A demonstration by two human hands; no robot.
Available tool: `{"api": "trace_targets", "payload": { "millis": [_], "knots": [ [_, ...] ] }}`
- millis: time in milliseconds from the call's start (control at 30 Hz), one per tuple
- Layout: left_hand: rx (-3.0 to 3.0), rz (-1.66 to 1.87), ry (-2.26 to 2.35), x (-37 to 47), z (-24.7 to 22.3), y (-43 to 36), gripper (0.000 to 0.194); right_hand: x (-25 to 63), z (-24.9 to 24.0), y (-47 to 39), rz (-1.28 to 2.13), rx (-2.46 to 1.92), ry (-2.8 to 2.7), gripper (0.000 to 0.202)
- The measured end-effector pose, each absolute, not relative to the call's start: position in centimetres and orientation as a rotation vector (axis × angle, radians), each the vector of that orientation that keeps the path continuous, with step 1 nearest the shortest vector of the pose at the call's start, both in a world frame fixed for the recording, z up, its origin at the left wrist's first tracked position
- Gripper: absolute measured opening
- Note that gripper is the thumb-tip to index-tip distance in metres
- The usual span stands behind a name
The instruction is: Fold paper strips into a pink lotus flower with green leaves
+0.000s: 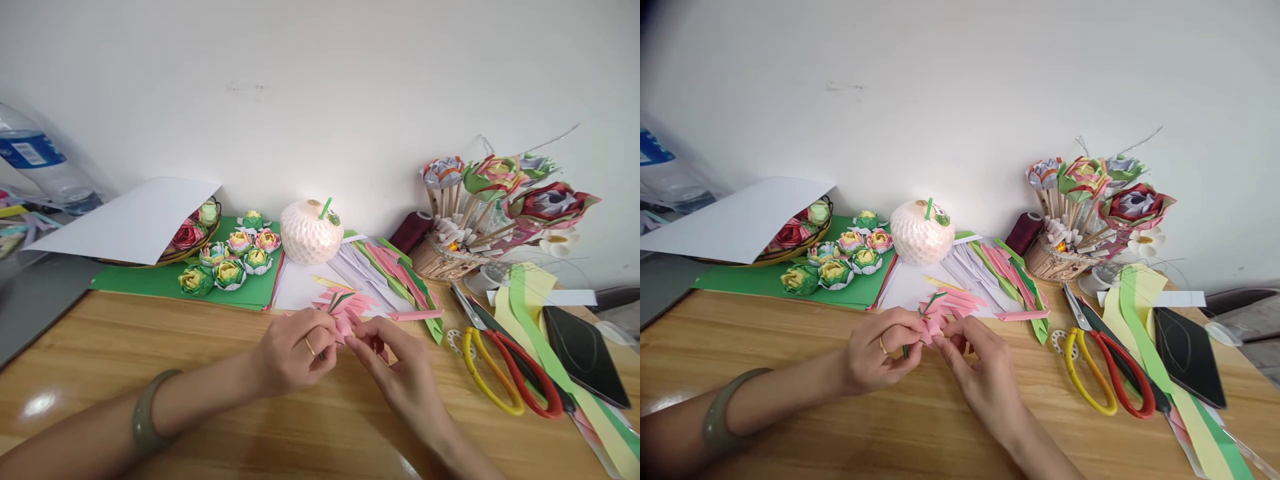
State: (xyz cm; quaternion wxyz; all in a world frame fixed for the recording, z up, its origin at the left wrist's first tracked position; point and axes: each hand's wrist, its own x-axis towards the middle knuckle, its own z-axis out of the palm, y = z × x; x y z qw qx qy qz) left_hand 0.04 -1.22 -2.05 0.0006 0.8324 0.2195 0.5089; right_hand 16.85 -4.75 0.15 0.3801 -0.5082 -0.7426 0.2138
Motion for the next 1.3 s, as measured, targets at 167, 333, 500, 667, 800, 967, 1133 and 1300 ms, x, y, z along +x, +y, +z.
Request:
{"api": "trace_targets", "payload": {
  "millis": [167, 333, 500, 667, 800, 967, 1133, 1300],
  "knots": [
    [2.705, 1.625, 0.698, 0.0, -2.7, -1.1, 0.016, 16.8, -0.3, -4.7, 0.461, -1.317, -1.885, 0.010],
    [2.849, 1.694, 0.588, -0.1, -2.4, -1.4, 0.013, 16.6, -0.4, -4.8, 0.613, -1.382, -1.834, 0.009],
    [2.992, 1.750, 0.399, -0.1, -1.8, -1.4, 0.011, 16.2, -0.2, -5.1, 0.829, -1.389, -1.700, 0.010],
    [3.017, 1.711, 0.369, -0.4, -1.9, -1.3, 0.015, 16.1, 0.1, -4.8, 1.420, -1.325, -1.437, 0.030],
    [2.915, 1.640, 0.534, -0.3, -2.1, -1.3, 0.011, 16.1, 0.1, -4.6, 1.547, -1.303, -1.324, 0.036],
    [2.561, 1.617, 0.809, 0.2, -2.5, -1.2, 0.014, 16.1, -0.1, -4.4, 1.429, -1.308, -1.344, 0.035],
    [2.370, 1.599, 0.808, 0.5, -2.8, -0.9, 0.014, 16.2, -0.5, -4.3, 1.299, -1.308, -1.443, 0.033],
    [2.217, 1.567, 0.816, 0.5, -3.0, -0.9, 0.013, 16.3, -0.8, -4.3, 1.227, -1.355, -1.503, 0.035]
  ]
}}
